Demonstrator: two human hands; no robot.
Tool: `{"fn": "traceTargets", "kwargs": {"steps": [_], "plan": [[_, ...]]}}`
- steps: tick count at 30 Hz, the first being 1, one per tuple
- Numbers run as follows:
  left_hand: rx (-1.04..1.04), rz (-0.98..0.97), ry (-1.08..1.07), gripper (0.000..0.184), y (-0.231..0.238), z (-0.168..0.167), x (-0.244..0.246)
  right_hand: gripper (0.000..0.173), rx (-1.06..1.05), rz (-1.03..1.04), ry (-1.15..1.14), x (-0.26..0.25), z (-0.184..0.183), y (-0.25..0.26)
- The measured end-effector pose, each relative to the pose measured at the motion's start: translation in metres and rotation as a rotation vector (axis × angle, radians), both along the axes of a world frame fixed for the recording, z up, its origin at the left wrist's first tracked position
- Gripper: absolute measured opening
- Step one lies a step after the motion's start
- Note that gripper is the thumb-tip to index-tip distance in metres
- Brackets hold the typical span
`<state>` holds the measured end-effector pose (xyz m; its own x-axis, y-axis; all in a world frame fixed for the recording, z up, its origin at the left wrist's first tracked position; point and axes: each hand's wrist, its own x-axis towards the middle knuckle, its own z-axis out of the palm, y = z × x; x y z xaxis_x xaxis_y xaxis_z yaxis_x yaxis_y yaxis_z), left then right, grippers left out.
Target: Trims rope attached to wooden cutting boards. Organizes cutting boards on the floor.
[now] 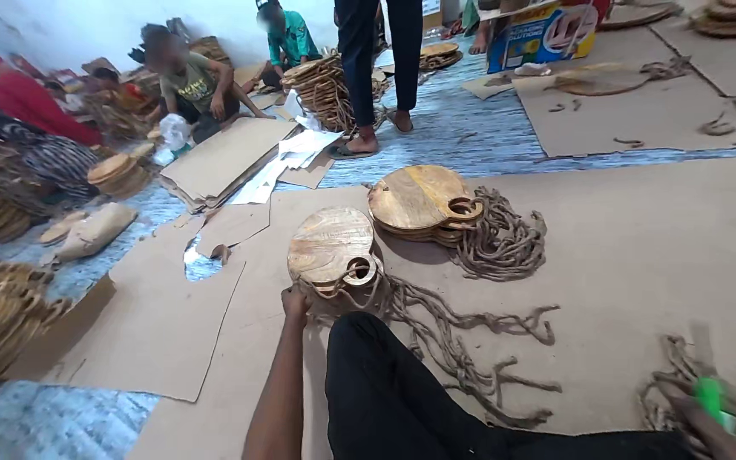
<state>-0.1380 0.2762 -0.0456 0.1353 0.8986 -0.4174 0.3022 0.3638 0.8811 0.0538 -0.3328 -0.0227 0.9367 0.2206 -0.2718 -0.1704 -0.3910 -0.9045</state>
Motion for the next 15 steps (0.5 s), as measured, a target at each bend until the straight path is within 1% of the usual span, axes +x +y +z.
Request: {"fn": "traceTargets", "kwargs": {"steps": [2, 3, 4, 5, 6, 7, 8, 9, 10, 11, 12, 13, 14, 15], "plan": [[0.038, 0.049, 0.052, 0.071, -0.005, -0.009, 0.025, 0.039, 0.098, -0.031, 0.150, 0.010, -0.042, 0.046], [0.052, 0.055, 0.125, 0.082, -0.010, -0.013, 0.036, 0.036, 0.093, -0.047, 0.222, 0.010, -0.058, 0.066], [0.075, 0.057, 0.228, 0.094, -0.017, -0.017, 0.045, 0.036, 0.036, -0.044, 0.264, 0.007, -0.073, 0.082], [0.122, 0.057, 0.340, 0.101, -0.027, -0.019, 0.051, 0.040, -0.049, -0.004, 0.278, 0.004, -0.085, 0.091], [0.198, 0.057, 0.458, 0.101, -0.038, -0.015, 0.055, 0.049, -0.132, 0.049, 0.266, 0.001, -0.096, 0.096], [0.317, 0.046, 0.578, 0.097, -0.048, -0.010, 0.056, 0.061, -0.205, 0.084, 0.229, -0.002, -0.104, 0.098], [0.507, 0.020, 0.645, 0.091, -0.054, -0.008, 0.054, 0.072, -0.256, 0.089, 0.191, -0.001, -0.108, 0.097], [0.737, -0.056, 0.665, 0.083, -0.054, -0.011, 0.049, 0.079, -0.287, 0.068, 0.157, 0.000, -0.111, 0.095], [0.891, -0.226, 0.658, 0.075, -0.053, -0.011, 0.044, 0.082, -0.310, 0.043, 0.129, 0.002, -0.113, 0.093], [0.931, -0.468, 0.660, 0.067, -0.052, -0.005, 0.043, 0.082, -0.332, 0.024, 0.101, 0.003, -0.113, 0.093], [0.912, -0.753, 0.696, 0.062, -0.052, 0.004, 0.048, 0.081, -0.359, 0.018, 0.073, 0.005, -0.114, 0.093], [0.890, -1.020, 0.772, 0.060, -0.051, 0.012, 0.059, 0.081, -0.385, 0.023, 0.052, 0.006, -0.114, 0.095], [0.873, -1.212, 0.867, 0.064, -0.052, 0.021, 0.072, 0.081, -0.409, 0.040, 0.048, 0.007, -0.114, 0.096], [0.842, -1.336, 0.950, 0.069, -0.054, 0.028, 0.085, 0.080, -0.427, 0.059, 0.056, 0.007, -0.114, 0.098]]}}
